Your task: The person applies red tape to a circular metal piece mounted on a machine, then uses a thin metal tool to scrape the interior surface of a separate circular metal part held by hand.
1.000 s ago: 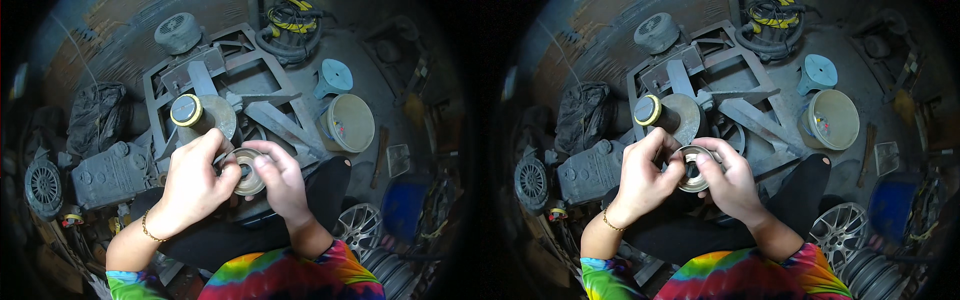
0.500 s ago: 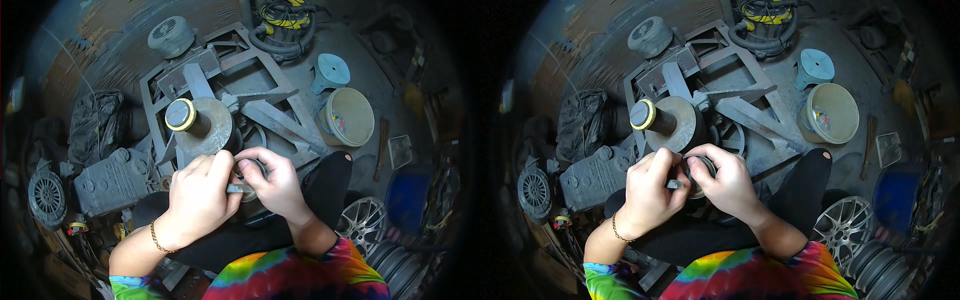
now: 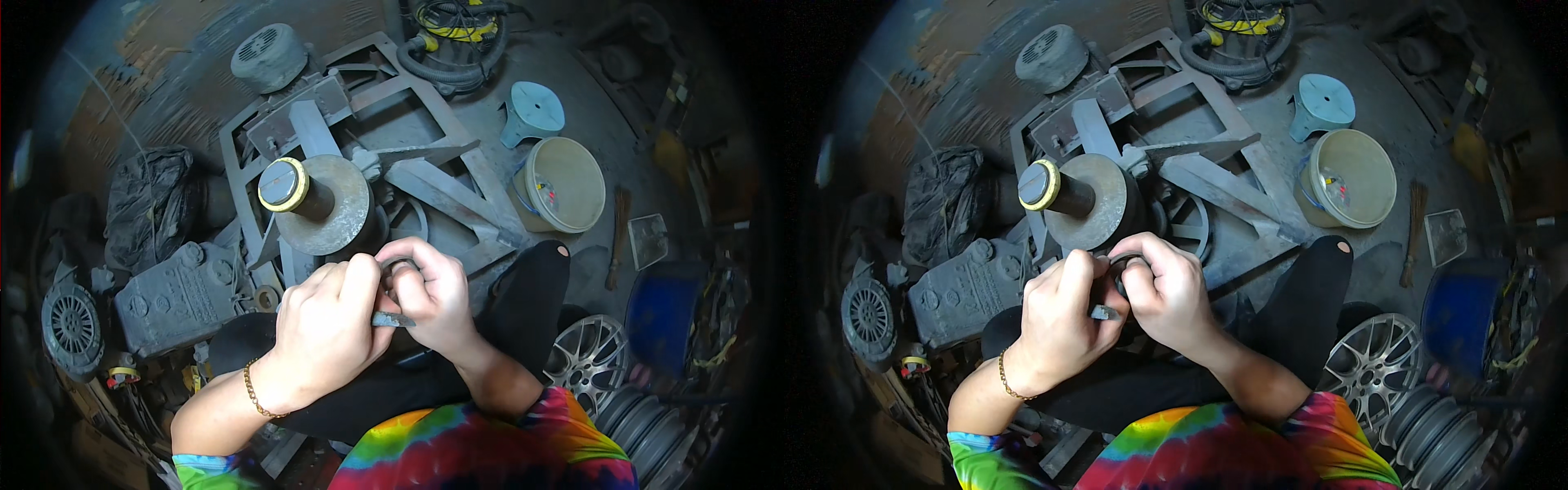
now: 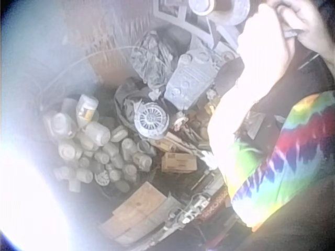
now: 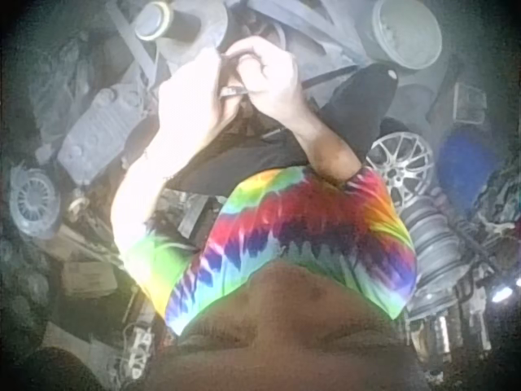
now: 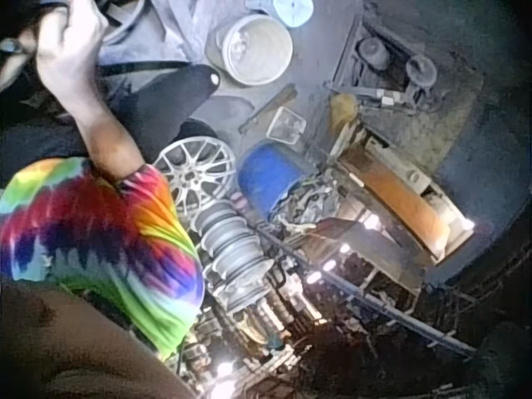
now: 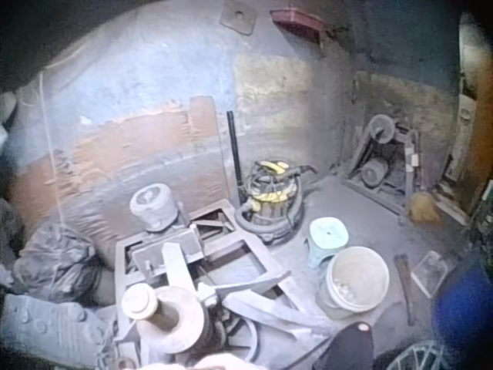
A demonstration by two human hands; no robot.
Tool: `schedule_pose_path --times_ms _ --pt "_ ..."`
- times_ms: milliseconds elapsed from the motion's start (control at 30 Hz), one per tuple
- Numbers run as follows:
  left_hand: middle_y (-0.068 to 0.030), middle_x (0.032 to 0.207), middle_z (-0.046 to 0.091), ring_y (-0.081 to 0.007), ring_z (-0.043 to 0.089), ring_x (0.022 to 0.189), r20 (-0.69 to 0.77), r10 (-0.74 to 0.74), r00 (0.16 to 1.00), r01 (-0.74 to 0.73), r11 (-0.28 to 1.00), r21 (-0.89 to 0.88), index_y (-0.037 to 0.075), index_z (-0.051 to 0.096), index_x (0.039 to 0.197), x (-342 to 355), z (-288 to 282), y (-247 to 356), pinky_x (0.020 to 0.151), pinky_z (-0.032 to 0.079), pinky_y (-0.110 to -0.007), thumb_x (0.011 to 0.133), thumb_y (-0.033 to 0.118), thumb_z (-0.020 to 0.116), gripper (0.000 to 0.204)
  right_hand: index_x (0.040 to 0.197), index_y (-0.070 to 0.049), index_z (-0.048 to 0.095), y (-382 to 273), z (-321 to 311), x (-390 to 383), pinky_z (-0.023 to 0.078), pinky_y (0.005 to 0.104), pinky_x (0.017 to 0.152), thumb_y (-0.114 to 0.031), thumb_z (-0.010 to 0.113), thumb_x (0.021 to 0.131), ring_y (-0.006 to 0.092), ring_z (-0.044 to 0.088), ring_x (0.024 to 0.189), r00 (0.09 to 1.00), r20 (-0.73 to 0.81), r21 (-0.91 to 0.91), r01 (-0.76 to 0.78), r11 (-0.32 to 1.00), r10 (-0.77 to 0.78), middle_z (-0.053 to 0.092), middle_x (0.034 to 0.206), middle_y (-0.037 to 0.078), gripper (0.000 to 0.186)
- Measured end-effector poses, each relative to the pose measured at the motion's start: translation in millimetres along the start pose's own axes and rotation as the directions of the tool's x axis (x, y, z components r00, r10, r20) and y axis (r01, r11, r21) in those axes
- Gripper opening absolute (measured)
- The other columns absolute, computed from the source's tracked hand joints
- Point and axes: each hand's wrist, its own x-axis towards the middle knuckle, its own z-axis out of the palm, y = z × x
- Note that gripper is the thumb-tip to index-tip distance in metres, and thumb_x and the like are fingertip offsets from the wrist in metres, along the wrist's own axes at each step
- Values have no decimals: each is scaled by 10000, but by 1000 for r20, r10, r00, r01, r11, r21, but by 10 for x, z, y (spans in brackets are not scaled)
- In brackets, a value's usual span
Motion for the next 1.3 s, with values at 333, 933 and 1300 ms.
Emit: schedule_pose_path --times_ms 333,933,1300 --pt "-91 663 561 -291 614 618 -58 -3 998 4 1000 18 51 482 856 21 -6 -36 500 495 -390 692 77 718 288 1066 37 651 -31 -19 29 503 230 750 -48 551 937 65 613 828 997 58 -7 45 999 -45 688 861 50 184" --pt "-96 722 562 -275 626 664 11 9 1000 -10 999 50 41 494 912 -14 15 -9 508 512 -388 689 112 732 335 942 25 651 98 82 -2 482 268 585 -26 470 886 87 588 641 997 -70 227 -19 974 36 650 707 60 197" --pt "-115 670 589 -333 627 612 -42 -109 993 109 994 8 41 451 877 5 -40 -106 543 514 -417 712 72 708 307 1151 48 597 -21 19 -18 511 244 759 14 478 915 118 629 888 973 -230 325 85 942 -9 659 1053 118 267"
